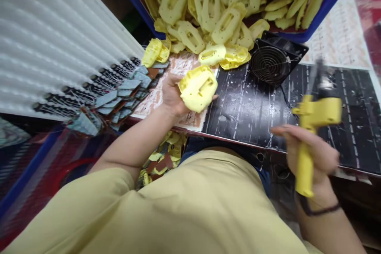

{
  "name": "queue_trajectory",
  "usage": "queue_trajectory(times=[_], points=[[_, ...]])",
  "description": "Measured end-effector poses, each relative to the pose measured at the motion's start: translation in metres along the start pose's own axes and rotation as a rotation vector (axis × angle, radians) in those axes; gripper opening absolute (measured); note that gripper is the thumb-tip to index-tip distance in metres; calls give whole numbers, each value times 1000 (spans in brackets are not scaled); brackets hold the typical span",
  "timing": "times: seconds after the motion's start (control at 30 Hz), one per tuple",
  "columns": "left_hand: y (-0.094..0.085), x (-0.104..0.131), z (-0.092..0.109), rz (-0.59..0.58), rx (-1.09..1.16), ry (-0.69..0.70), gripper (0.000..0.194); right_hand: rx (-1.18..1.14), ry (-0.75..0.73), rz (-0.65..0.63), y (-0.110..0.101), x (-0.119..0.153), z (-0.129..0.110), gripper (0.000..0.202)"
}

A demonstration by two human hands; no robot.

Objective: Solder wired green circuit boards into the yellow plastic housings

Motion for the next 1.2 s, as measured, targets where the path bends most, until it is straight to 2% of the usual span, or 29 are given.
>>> queue_trajectory(times=[0.03,0.17,0.2,0.27,0.33,0.43,0.5,0.57,0.63,0.7,0.8,0.87,0.97,1.1,1.2], points=[[9,4,-7,-11,46,-25,67,-14,-71,-54,14,-6,-14,26],[50,12,-25,-33,130,-4,72,-93,-336,-274,88,-24,-56,52],[57,12,-27,-33,151,10,74,-76,-360,-295,103,-26,-61,51],[62,11,-33,-34,201,10,81,-30,-399,-290,119,-26,-66,39],[56,7,-40,-36,214,-23,90,8,-394,-234,117,-27,-65,31],[32,3,-54,-60,107,-65,102,58,-317,14,86,-31,-57,28],[16,2,-58,-115,-43,-44,105,67,-241,176,65,-31,-48,28],[3,4,-53,-170,-310,68,103,57,-186,205,57,-30,-40,31],[-6,9,-36,-166,-682,254,96,83,-163,147,57,-26,-34,33],[-7,14,-21,-203,-1062,385,83,183,-181,90,57,-22,-31,33],[0,19,-16,-462,-1496,353,67,418,-294,1,55,-18,-31,37],[3,21,-13,-571,-1693,317,64,509,-417,-98,54,-17,-31,39],[11,19,-5,-540,-1869,391,58,470,-558,-274,55,-16,-30,40],[32,10,-7,-396,-1883,508,29,411,-610,-398,59,-14,-28,31],[51,8,-14,-285,-1830,560,38,408,-626,-405,63,-12,-31,35]])
Point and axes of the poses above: each hand's wrist, its own x-axis away from the middle knuckle, its own y-axis out of the palm, z = x × y, the point moved 7 cm from there along -x, towards the middle knuckle, and after that the axes turned 4 degrees about -z, right-handed, at the moved point
